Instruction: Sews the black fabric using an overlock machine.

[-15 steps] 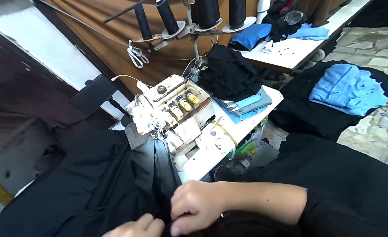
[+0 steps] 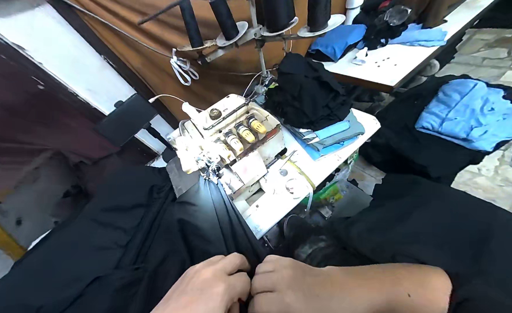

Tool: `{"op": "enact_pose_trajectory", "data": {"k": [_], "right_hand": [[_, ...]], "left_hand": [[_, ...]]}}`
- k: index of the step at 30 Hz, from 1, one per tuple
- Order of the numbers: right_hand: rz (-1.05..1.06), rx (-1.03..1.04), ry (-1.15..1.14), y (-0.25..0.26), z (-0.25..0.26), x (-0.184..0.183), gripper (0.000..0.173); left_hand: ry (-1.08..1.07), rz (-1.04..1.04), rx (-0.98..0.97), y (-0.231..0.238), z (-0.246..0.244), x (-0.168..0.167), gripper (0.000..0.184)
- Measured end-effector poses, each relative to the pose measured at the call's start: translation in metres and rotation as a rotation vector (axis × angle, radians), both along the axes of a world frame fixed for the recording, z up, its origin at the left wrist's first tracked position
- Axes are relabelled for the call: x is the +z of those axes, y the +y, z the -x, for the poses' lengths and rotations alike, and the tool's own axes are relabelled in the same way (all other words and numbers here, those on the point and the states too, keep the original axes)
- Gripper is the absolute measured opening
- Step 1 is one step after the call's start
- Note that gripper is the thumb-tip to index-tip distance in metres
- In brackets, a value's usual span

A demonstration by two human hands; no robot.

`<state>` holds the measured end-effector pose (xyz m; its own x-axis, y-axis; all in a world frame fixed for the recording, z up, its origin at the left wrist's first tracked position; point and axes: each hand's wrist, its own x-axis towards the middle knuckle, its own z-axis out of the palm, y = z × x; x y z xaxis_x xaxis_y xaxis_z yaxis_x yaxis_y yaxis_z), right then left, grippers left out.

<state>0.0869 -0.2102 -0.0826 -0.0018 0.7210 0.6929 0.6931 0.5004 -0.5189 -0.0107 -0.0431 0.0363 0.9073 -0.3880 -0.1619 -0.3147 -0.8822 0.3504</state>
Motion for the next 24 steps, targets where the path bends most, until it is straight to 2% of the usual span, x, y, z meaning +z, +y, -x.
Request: {"op": "enact_pose_trajectory", "data": {"k": [2, 5, 11, 13, 15, 17, 20, 22, 23, 24], "right_hand": [[0.032, -0.014, 0.042, -0.002, -0.006, -0.001, 0.018], [0.016, -0.089, 0.104, -0.003, -0.011, -0.005, 0.018], [-0.102, -0.088, 0.008, 0.001, -0.003, -0.006, 0.017], [-0.155, -0.072, -0.031, 0.005, -0.001, -0.004, 0.016], [-0.212, -0.037, -0.058, 0.011, 0.001, 0.002, 0.014], [-0.271, -0.005, -0.042, 0.018, 0.002, 0.011, 0.012], [-0.313, -0.001, 0.049, 0.025, -0.006, 0.012, 0.017], [-0.208, -0.075, 0.050, 0.034, -0.026, 0.004, 0.022], [-0.037, -0.100, 0.009, 0.042, -0.039, 0.003, 0.022], [0.280, -0.067, -0.074, 0.051, -0.050, 0.011, 0.024]], "left_hand": [[-0.039, 0.010, -0.003, 0.009, 0.006, -0.004, 0.008], [-0.095, 0.004, 0.043, 0.013, 0.017, -0.006, 0.015], [-0.201, -0.008, 0.120, 0.003, 0.033, -0.013, 0.017], [-0.214, -0.057, 0.171, -0.002, 0.036, -0.010, 0.024], [-0.216, -0.098, 0.181, -0.004, 0.037, -0.005, 0.027], [-0.192, -0.097, 0.162, -0.004, 0.037, 0.005, 0.018], [-0.114, -0.034, 0.180, 0.003, 0.038, 0.039, 0.019], [-0.194, 0.004, 0.233, 0.028, 0.042, 0.061, 0.026], [-0.269, 0.034, 0.252, 0.048, 0.043, 0.069, 0.030], [-0.340, 0.070, 0.269, 0.068, 0.042, 0.076, 0.030]]}}
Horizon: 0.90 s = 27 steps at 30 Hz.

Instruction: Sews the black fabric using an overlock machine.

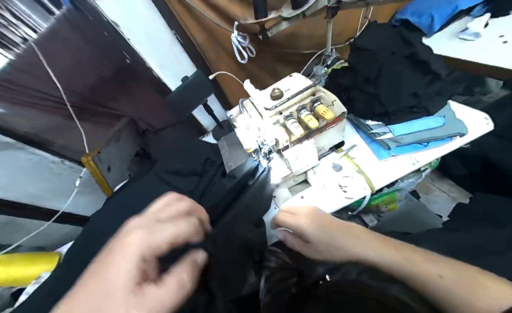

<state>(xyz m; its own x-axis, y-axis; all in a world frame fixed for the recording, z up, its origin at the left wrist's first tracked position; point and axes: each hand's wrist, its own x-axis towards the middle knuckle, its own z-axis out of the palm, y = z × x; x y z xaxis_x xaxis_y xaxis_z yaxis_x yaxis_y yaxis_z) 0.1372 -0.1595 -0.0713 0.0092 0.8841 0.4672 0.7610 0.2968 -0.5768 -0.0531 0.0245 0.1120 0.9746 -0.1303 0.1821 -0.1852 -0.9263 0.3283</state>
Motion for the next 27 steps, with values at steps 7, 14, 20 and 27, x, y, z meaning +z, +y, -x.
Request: {"op": "enact_pose_trajectory", "data": {"k": [7, 14, 20, 27], "right_hand": [[0.544, 0.030, 0.001, 0.109, 0.012, 0.076, 0.039], [-0.496, -0.288, -0.130, 0.084, 0.002, -0.043, 0.021], [-0.323, -0.522, -0.065, 0.051, -0.030, -0.027, 0.025], [0.442, -0.064, -0.049, 0.134, 0.003, 0.062, 0.032]], "left_hand": [[-0.145, 0.452, -0.050, 0.015, -0.047, 0.015, 0.019], [-0.186, 0.451, -0.040, 0.061, 0.003, -0.019, 0.022], [-0.249, 0.433, -0.048, 0.056, 0.003, -0.023, 0.020], [-0.255, 0.244, -0.111, 0.034, -0.038, 0.012, 0.018]]}}
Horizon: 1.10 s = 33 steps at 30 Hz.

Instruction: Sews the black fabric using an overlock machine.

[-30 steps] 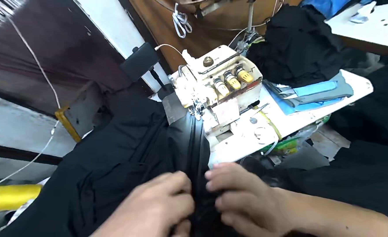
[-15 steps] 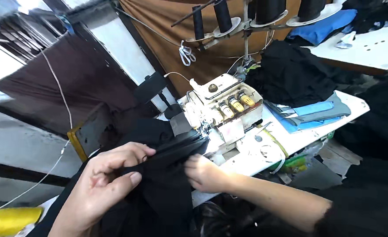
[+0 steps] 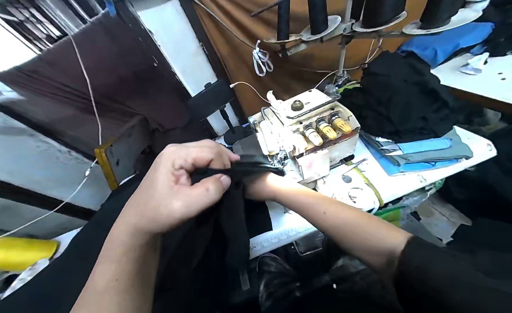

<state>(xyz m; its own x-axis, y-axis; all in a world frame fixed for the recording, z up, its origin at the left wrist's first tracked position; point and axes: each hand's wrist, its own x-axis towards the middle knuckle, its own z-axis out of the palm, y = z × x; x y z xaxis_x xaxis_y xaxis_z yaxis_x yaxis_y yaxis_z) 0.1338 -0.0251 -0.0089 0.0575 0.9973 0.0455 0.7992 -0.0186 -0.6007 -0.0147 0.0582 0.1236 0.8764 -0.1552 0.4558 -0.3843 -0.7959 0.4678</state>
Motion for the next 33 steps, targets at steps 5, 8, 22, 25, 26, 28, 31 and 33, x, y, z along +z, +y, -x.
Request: {"op": "enact_pose_trajectory", "data": {"k": [5, 8, 22, 25, 26, 28, 31, 33], "right_hand": [[-0.721, -0.025, -0.011, -0.022, 0.004, -0.069, 0.024], [-1.021, -0.121, -0.022, -0.040, -0.009, -0.076, 0.016], [-1.116, 0.131, -0.017, -0.055, 0.024, -0.009, 0.012], [-1.076, 0.063, -0.142, -0.053, -0.002, -0.031, 0.019], [-1.040, 0.006, -0.186, -0.054, -0.015, -0.042, 0.020], [-0.963, -0.075, -0.241, -0.056, -0.037, -0.065, 0.020], [-0.943, -0.049, -0.227, -0.056, -0.046, -0.080, 0.023], [-0.974, -0.042, -0.189, -0.050, -0.048, -0.075, 0.023]], "left_hand": [[0.028, -0.038, 0.099, 0.028, 0.033, -0.013, 0.019], [0.079, -0.045, 0.053, 0.027, 0.048, -0.024, 0.019], [0.124, -0.428, 0.082, -0.012, 0.051, -0.021, 0.027], [0.123, -0.443, 0.087, -0.012, 0.051, -0.020, 0.028], [0.123, -0.421, 0.083, -0.010, 0.051, -0.019, 0.028], [0.111, -0.329, 0.063, -0.004, 0.048, -0.019, 0.028], [0.096, -0.133, -0.014, 0.002, 0.038, -0.023, 0.030], [0.100, 0.004, -0.082, 0.002, 0.031, -0.025, 0.031]]}}
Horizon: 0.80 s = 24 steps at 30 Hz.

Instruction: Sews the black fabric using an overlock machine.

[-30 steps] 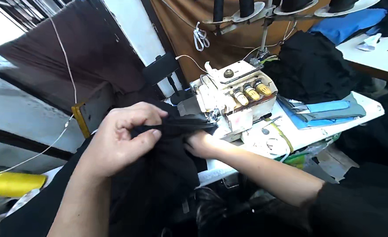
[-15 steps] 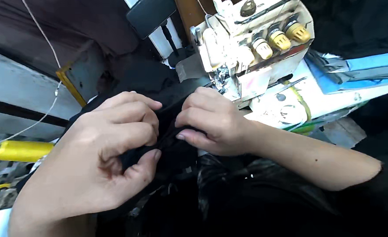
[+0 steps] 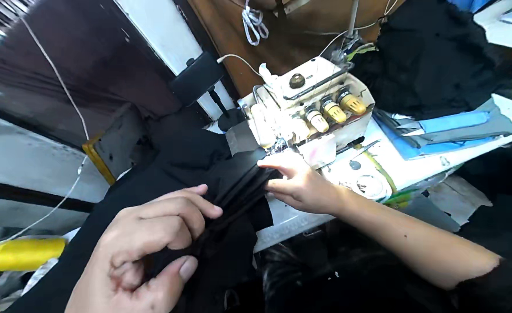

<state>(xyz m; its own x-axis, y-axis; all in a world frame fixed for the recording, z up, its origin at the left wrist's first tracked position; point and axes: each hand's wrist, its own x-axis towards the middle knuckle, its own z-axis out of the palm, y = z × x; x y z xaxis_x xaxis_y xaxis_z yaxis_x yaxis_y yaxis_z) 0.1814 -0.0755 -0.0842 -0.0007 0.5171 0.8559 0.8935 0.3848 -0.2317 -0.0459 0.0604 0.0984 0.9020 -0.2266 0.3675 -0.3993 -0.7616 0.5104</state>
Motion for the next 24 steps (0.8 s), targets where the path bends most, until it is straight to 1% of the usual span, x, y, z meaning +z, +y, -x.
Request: {"op": "enact_pose_trajectory", "data": {"k": [2, 4, 8, 13, 19, 22, 24], "right_hand": [[-0.038, 0.005, 0.085, 0.005, -0.004, 0.005, 0.022], [-0.068, 0.036, 0.194, 0.007, -0.005, 0.007, 0.021], [-0.094, 0.077, 0.327, 0.008, -0.001, 0.002, 0.018], [-0.115, 0.080, 0.363, 0.009, 0.001, -0.001, 0.017], [-0.126, 0.069, 0.343, 0.007, -0.001, 0.000, 0.017], [-0.138, 0.060, 0.346, 0.007, -0.001, -0.002, 0.018], [-0.125, 0.046, 0.340, 0.004, 0.001, -0.005, 0.018]], "left_hand": [[0.005, 0.126, -0.038, 0.000, -0.006, -0.002, 0.033], [0.021, 0.196, -0.042, 0.003, -0.008, -0.004, 0.034], [0.021, 0.207, -0.025, 0.008, -0.006, -0.003, 0.033], [0.015, 0.189, -0.016, 0.012, -0.007, 0.000, 0.029], [-0.002, 0.175, -0.006, 0.017, -0.011, 0.002, 0.030], [-0.005, 0.206, -0.026, 0.019, -0.014, 0.003, 0.028], [0.008, 0.244, -0.050, 0.012, -0.018, 0.001, 0.031]]}}
